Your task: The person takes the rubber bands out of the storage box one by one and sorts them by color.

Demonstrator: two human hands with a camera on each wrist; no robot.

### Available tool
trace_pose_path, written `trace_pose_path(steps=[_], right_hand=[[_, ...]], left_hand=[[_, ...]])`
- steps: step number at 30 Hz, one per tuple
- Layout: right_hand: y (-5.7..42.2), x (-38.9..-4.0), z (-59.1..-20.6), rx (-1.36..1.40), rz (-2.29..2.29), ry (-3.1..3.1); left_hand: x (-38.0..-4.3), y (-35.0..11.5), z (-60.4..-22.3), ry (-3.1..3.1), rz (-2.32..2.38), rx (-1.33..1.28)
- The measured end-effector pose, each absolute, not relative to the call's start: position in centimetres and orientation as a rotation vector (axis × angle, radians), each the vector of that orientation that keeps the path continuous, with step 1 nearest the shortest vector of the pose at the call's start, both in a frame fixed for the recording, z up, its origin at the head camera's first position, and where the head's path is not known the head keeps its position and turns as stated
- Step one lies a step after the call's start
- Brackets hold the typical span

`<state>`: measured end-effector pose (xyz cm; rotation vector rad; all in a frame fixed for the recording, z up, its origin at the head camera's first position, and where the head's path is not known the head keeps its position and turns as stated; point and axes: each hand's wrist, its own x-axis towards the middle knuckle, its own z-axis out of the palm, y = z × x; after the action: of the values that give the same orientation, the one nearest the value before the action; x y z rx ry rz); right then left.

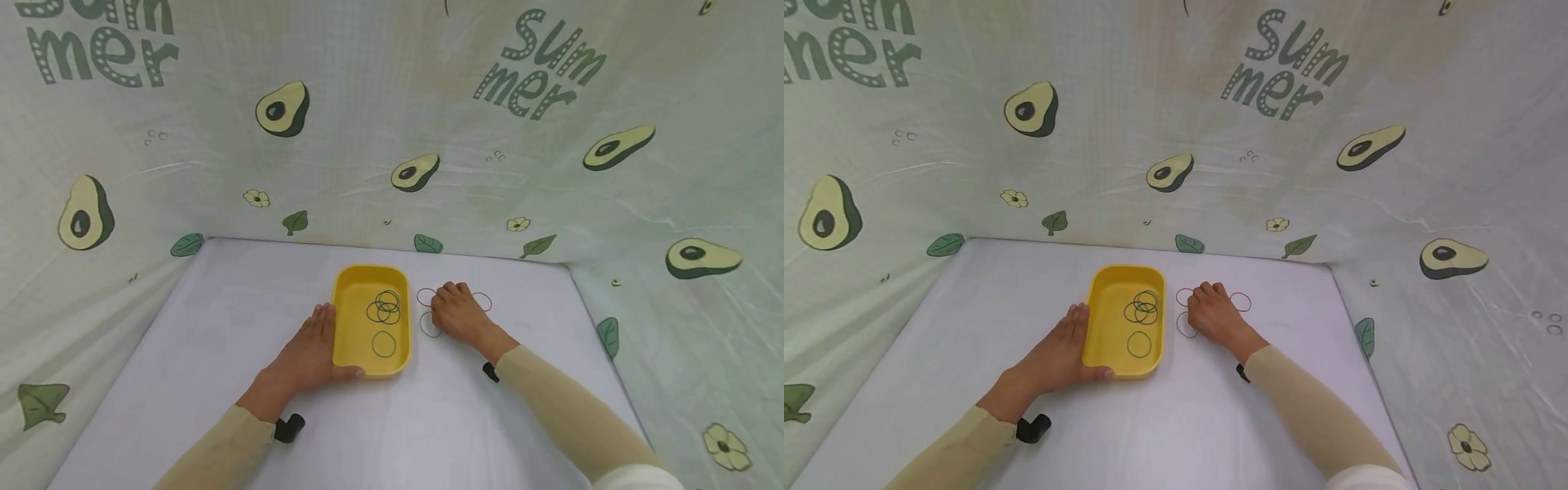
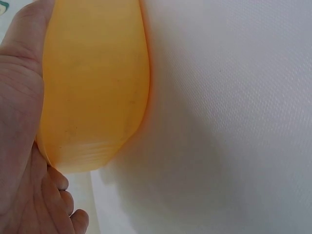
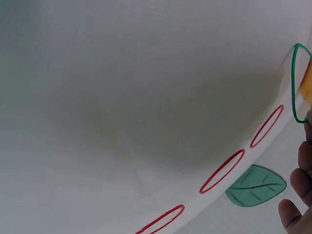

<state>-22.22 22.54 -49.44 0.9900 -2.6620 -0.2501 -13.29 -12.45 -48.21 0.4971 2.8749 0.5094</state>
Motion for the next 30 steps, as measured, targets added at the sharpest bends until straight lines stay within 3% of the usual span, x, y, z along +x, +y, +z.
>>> trace_pose_path(steps=[21,30], right_hand=[[22.2,-23.2,-50.6,0.926,-0.223,-2.724],[19.0,-23.5,-46.6,0.959,-0.103,-2.661]], left_hand=[[-13.4,-12.5,-48.2,2.862,0.506,0.486],[-13.5,-12.5,-48.4,2.858,0.503,0.476]])
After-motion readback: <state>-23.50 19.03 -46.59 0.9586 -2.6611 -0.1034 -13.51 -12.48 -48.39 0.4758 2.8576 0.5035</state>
